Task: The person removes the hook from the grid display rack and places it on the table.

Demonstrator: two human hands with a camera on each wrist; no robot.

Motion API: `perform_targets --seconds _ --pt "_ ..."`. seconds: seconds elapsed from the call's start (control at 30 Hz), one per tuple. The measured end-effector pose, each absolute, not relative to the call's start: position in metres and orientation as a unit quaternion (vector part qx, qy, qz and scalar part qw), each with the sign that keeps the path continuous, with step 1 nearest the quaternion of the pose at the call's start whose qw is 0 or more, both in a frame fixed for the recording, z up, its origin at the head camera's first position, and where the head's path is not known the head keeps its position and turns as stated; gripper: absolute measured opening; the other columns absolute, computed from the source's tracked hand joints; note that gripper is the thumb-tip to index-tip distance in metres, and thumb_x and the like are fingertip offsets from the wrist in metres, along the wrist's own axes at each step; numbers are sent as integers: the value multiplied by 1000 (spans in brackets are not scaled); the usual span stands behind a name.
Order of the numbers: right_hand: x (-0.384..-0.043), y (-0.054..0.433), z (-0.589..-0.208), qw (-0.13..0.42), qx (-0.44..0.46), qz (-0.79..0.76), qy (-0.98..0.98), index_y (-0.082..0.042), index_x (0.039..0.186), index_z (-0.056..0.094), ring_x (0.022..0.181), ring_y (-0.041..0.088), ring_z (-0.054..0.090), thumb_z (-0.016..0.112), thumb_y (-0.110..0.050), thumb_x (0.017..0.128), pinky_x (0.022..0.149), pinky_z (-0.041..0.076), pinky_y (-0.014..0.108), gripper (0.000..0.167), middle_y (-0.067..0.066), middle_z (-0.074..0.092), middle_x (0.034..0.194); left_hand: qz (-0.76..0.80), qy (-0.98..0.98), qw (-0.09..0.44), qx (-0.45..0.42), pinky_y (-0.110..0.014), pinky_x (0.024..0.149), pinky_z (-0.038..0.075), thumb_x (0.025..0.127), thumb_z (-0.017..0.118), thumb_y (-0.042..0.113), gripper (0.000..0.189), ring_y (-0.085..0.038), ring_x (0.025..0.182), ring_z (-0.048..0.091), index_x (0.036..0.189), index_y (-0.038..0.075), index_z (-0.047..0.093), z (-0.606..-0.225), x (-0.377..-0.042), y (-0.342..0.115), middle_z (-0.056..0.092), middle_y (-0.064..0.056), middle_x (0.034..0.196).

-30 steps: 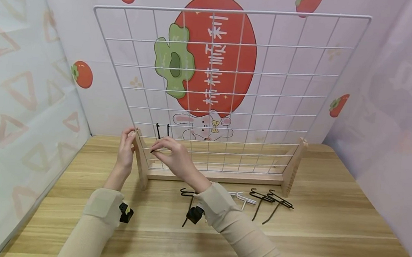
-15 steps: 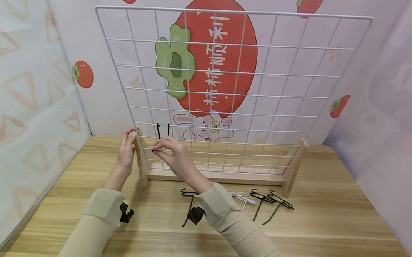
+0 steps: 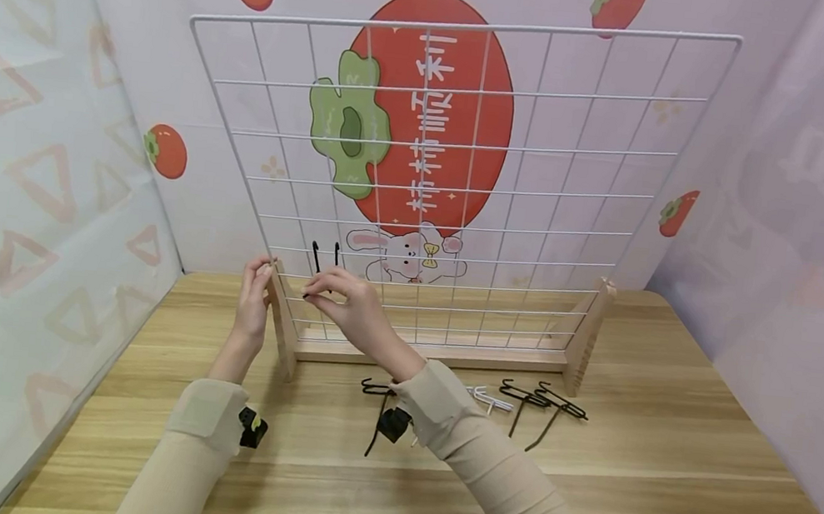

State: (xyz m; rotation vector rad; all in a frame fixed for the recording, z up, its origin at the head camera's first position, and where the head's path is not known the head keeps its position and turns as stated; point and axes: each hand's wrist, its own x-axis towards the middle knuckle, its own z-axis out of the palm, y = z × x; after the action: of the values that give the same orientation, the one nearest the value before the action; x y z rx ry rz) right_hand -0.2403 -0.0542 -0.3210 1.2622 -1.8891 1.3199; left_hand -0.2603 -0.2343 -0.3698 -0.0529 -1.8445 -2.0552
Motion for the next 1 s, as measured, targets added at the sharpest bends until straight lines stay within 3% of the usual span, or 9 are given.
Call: perform_targets --seconds 0.57,0.83,1.0 --pt "-234 -51 -313 259 475 475 -694 1 82 65 85 17 58 65 3 75 80 41 15 8 9 62 88 -735 -654 180 -16 -28 84 24 95 28 16 17 -7 103 35 102 27 39 -359 -250 -227 38 9 113" --pt "-227 -43 -313 262 486 479 -682 2 83 65 85 18 58 65 4 75 81 42 16 8 11 63 87 -738 -651 176 -18 -28 85 23 95 27 14 17 -12 108 32 102 25 38 -353 -246 -224 29 -13 129" --pt "-224 -37 -316 259 495 480 -677 2 83 65 85 16 58 64 1 77 80 43 17 6 11 62 87 -737 -651 178 -18 -29 85 23 95 27 14 17 -13 110 32 102 26 38 -353 -246 -223 30 -11 128"
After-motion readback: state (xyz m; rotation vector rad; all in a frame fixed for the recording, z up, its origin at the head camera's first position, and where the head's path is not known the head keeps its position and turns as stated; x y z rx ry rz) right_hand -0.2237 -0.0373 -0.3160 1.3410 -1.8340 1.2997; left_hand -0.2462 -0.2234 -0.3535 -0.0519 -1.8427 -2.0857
